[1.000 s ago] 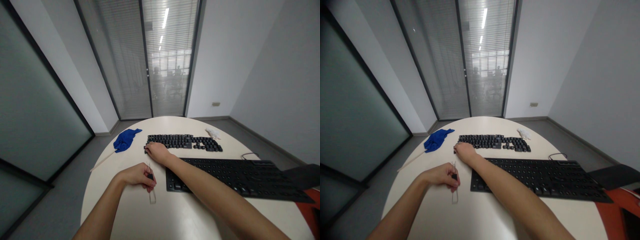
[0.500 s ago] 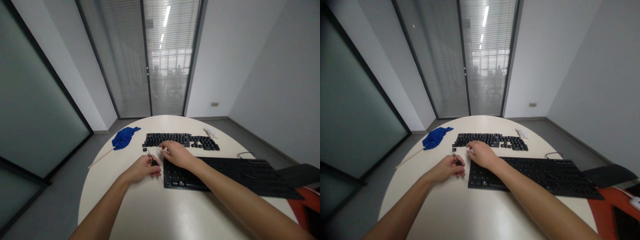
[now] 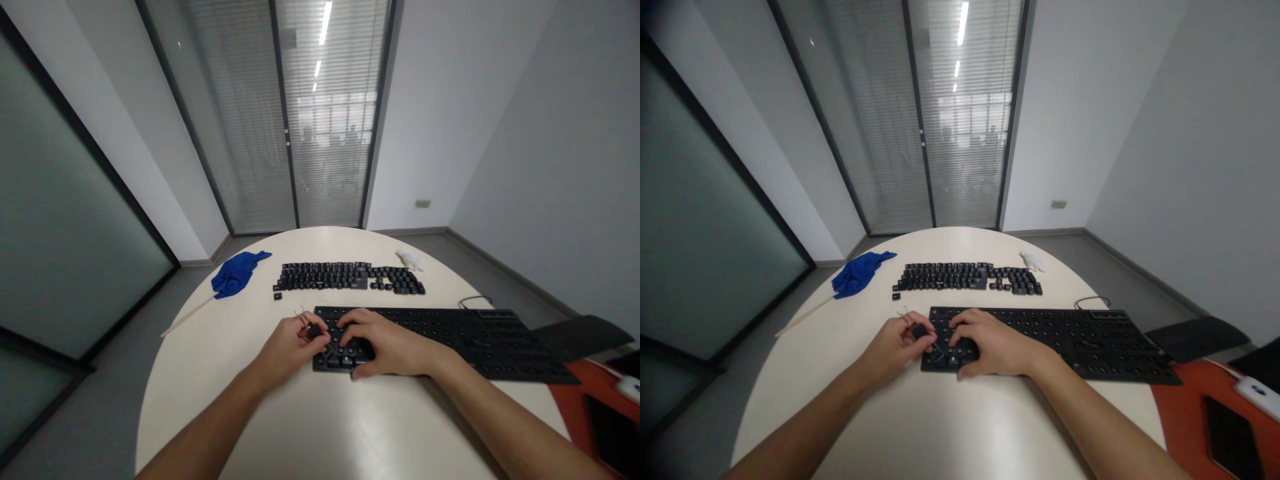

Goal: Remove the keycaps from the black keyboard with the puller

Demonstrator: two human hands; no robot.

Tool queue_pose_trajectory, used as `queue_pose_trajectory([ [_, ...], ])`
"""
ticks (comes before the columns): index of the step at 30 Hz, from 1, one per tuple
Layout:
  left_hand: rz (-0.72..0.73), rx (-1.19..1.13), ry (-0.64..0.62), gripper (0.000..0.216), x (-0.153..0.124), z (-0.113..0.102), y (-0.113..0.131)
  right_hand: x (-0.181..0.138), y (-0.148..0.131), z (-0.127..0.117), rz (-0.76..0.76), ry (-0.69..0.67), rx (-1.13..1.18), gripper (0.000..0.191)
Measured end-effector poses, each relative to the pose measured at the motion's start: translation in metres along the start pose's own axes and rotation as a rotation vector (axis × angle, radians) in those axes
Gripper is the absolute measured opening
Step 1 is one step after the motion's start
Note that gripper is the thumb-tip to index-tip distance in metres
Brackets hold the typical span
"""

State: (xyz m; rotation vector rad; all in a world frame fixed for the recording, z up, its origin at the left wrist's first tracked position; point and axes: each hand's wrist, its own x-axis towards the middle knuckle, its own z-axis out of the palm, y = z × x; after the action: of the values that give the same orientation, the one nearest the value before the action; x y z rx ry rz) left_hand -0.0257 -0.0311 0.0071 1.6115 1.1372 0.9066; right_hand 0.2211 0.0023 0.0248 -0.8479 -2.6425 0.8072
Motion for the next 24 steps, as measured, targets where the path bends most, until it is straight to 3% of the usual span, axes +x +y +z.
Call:
queue_pose_trajectory([
  [8, 0.066, 0.345, 0.133, 0.011, -0.009, 0.017, 0.014, 0.003, 0.006, 0.005, -0.025, 0.019, 0.048, 0.048],
  [13, 0.058, 0.413, 0.267, 0.012, -0.012, 0.028, 0.017, 0.002, 0.006, 0.005, -0.020, 0.023, 0.070, 0.049],
  [24, 0.093, 0.530, 0.284, 0.012, -0.015, 0.036, 0.020, 0.002, 0.007, 0.006, -0.033, 0.036, 0.064, 0.049],
])
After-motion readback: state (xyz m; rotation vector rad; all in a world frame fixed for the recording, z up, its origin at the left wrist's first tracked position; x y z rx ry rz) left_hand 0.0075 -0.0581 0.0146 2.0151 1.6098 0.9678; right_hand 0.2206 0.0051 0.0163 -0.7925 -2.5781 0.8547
